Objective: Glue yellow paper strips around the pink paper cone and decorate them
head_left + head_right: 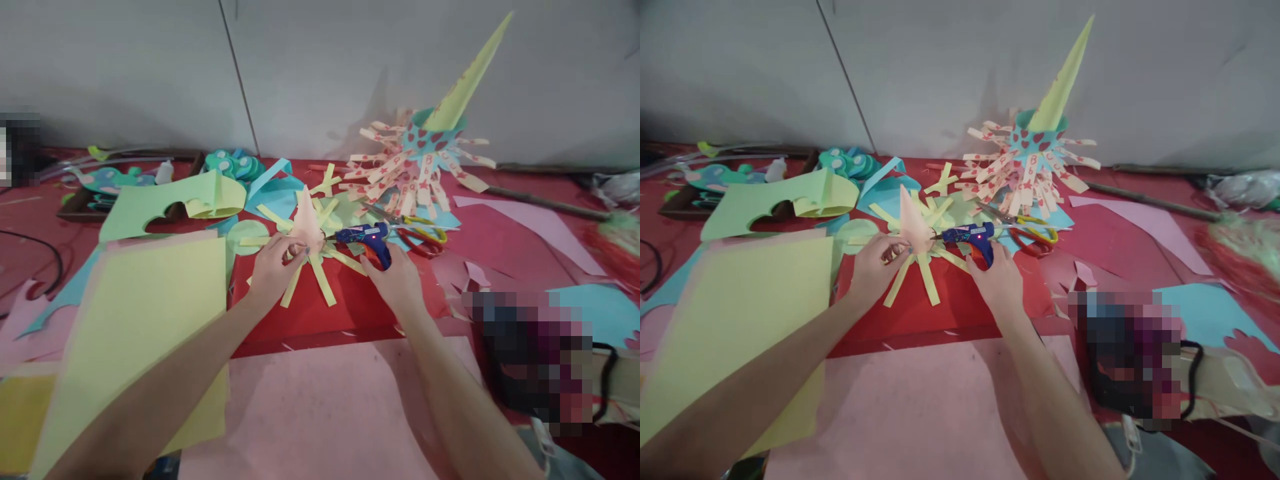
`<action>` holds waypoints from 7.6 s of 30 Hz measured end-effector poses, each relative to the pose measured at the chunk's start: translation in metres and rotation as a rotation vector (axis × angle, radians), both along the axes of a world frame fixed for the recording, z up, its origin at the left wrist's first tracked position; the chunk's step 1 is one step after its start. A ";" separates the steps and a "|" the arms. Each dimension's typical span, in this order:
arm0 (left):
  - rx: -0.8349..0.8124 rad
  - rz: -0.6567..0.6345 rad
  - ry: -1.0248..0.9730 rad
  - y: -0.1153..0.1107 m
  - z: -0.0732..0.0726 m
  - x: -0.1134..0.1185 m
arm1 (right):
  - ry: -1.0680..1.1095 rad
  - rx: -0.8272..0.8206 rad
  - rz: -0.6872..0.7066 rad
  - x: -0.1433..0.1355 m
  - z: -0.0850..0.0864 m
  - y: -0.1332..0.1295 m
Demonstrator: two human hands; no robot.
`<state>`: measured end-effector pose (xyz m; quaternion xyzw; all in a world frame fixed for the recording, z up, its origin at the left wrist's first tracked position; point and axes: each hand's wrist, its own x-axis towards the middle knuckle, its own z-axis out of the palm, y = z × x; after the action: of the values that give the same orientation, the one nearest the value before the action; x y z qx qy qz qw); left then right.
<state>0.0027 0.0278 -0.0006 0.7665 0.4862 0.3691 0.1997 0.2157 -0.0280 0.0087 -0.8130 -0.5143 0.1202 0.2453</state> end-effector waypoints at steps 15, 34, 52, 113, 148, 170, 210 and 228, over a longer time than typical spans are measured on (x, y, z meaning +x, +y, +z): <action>0.017 -0.156 0.439 -0.002 -0.012 0.005 | -0.158 0.080 0.078 -0.007 -0.009 -0.011; -0.035 -0.188 0.369 -0.001 -0.009 0.003 | -0.184 0.057 0.069 -0.009 -0.006 -0.011; -0.082 -0.176 0.317 0.002 -0.010 0.002 | -0.114 0.142 0.136 -0.003 -0.012 -0.011; -0.025 -0.198 0.385 -0.001 -0.009 0.002 | -0.156 0.140 0.082 -0.002 -0.004 -0.009; -0.068 -0.240 0.453 -0.004 -0.007 0.006 | -0.155 0.089 0.093 -0.002 -0.004 -0.009; -0.050 -0.194 0.541 -0.012 -0.001 0.009 | -0.164 0.088 0.089 -0.001 -0.005 -0.010; -0.100 -0.168 0.583 -0.017 0.004 0.012 | -0.160 0.089 0.084 -0.002 -0.006 -0.010; -0.087 -0.167 0.566 -0.017 0.002 0.011 | -0.143 0.080 0.068 -0.001 -0.004 -0.010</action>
<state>0.0135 0.0108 0.0009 0.8671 0.4730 0.1018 0.1186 0.2143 -0.0376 0.0045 -0.7910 -0.5623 0.0492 0.2360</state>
